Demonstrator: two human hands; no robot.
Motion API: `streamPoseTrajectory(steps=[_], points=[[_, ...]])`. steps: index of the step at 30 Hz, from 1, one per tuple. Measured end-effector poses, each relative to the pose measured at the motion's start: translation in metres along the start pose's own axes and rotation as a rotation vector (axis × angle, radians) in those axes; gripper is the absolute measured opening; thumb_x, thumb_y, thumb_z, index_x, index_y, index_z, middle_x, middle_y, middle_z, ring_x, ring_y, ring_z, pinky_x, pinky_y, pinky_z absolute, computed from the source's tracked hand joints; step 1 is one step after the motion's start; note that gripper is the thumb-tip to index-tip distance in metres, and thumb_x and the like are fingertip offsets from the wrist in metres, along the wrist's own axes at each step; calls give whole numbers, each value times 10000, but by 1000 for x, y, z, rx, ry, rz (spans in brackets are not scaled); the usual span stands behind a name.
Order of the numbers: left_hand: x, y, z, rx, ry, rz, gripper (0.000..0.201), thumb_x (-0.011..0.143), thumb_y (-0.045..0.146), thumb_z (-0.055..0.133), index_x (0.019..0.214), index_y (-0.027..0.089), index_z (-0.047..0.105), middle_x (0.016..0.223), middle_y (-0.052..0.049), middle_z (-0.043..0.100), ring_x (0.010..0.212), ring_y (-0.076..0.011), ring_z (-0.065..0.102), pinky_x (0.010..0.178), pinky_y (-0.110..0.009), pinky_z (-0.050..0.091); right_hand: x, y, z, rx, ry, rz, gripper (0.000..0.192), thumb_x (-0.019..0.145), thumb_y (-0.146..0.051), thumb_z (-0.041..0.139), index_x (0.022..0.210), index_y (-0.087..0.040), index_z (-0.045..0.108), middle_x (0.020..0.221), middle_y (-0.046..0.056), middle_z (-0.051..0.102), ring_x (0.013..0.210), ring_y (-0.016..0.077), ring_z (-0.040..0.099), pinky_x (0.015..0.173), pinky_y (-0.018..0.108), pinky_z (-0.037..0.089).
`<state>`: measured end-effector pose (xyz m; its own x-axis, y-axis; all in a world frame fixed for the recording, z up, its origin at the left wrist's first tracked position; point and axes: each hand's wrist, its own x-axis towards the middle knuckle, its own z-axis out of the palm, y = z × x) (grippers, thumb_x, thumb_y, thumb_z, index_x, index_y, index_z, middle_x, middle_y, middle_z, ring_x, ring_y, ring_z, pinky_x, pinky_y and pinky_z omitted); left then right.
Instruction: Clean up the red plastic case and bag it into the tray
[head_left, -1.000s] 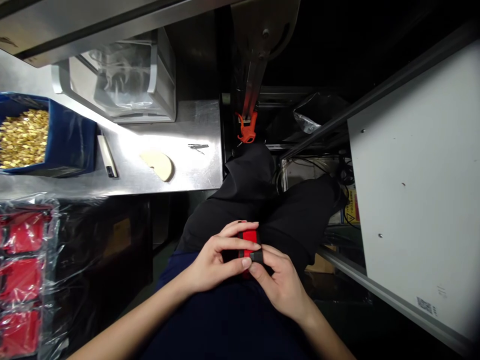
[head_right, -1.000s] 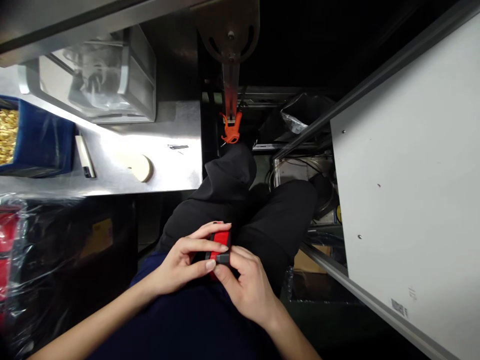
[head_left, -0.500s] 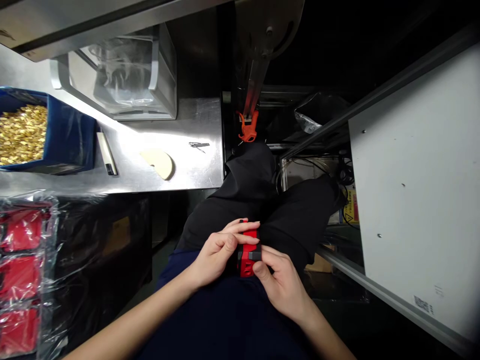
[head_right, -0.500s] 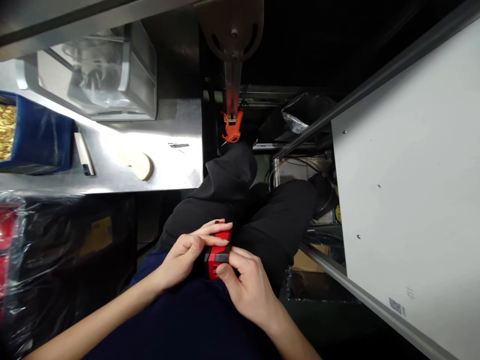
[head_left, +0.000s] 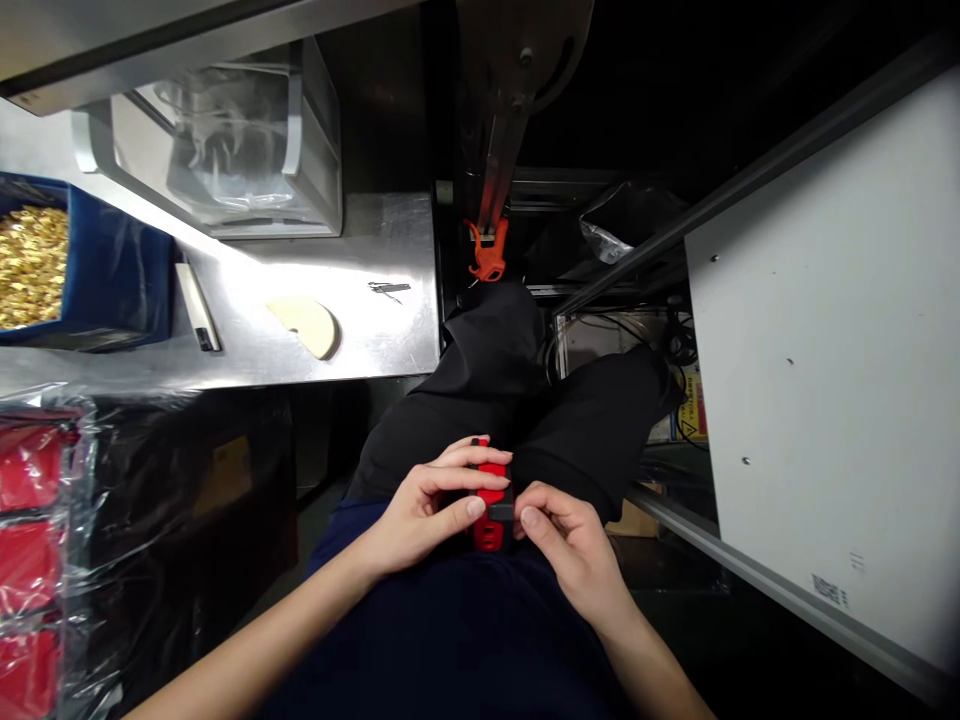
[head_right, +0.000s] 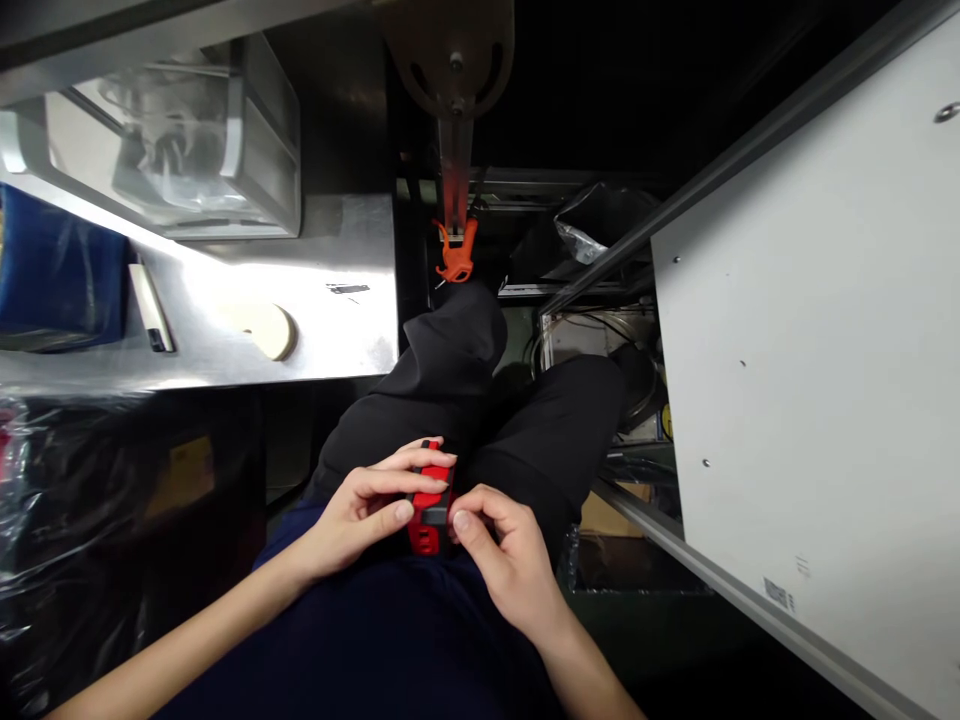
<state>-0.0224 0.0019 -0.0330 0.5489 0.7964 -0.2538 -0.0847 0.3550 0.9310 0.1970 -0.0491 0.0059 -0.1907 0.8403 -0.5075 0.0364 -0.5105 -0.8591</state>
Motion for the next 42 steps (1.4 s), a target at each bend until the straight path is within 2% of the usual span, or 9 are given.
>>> streamPoseTrajectory(steps=[9,16,23,27,34,42], points=[[-1,1,2,9,11,9,250,923,314,737,1162,308,808,1379,-95,711,1457,-340,483,1264,-586,263,2,13,6,162,13,72,240,979,-394,688,834,-205,659,749,-34,513,672,117,407,634,278,319],[0,1,0,12,2,16,240,924,322,735,1151,303,814,1365,-100,720,1443,-341,499,1271,-594,240,3,21,5,340,-31,134,191,927,-364,760,835,-208,698,751,-29,560,690,116,430,665,268,335],[1,1,-1,-3,8,19,230,940,350,715,1140,301,819,1359,-102,724,1426,-335,520,1271,-584,243,1,21,7,323,-25,228,242,920,-408,762,866,-175,723,796,7,643,746,140,532,725,274,410],[1,1,1,0,14,23,234,936,348,721,1143,298,818,1353,-101,728,1428,-337,518,1275,-588,233,-2,13,8,223,33,147,257,978,-429,677,884,-190,687,814,10,622,775,157,546,740,286,427],[2,-2,-1,1,5,21,240,937,345,719,1149,291,815,1366,-101,720,1437,-338,506,1281,-581,215,1,5,5,-100,59,-52,220,1011,-372,631,868,-212,679,806,0,581,723,149,507,675,287,387],[-1,-7,-5,-63,-62,44,278,988,371,637,1203,281,788,1419,-98,679,1467,-326,472,1294,-555,180,7,11,9,-172,39,-152,223,1044,-336,576,863,-221,638,821,1,572,748,153,550,695,288,414]])
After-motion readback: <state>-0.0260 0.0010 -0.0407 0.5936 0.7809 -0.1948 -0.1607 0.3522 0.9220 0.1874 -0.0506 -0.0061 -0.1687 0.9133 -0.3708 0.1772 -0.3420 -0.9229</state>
